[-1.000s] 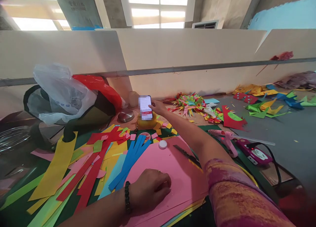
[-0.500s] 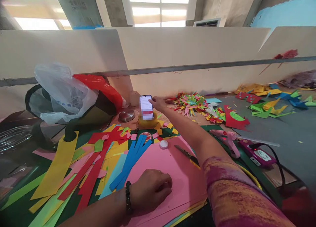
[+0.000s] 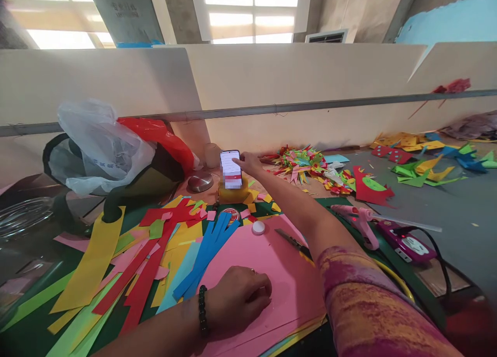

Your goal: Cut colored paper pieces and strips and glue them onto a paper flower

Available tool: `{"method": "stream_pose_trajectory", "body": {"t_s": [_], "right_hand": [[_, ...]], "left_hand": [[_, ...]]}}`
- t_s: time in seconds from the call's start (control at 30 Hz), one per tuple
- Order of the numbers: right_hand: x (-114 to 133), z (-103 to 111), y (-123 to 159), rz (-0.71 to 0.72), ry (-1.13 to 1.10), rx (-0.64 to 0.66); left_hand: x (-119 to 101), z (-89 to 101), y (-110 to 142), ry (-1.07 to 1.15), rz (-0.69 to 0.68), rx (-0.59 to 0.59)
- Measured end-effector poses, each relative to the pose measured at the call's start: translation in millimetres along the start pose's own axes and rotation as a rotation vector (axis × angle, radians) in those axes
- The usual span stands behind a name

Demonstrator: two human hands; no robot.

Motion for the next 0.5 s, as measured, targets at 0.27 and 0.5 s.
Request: {"method": "stream_pose_trajectory", "body": {"t_s": [0.27, 0.5], "right_hand": [[-2.7, -0.8, -0.1, 0.02, -0.058, 0.004], [-11.9, -3.9, 3.0, 0.104, -0.21, 0.097]], "left_hand": [[0.1, -0.7, 0.4, -0.007, -0.009, -0.012], [0.6, -1.6, 0.6, -0.001, 0.004, -0.01]]}}
Point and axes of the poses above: each hand's wrist, its own y-axis away from the middle knuckle, its own z-axis out of the back of the hand, x = y × z, the point moved 4 cm from there along -y, towards the middle knuckle, and after that the axes turned 13 degrees about -y, right-handed, at the moved point
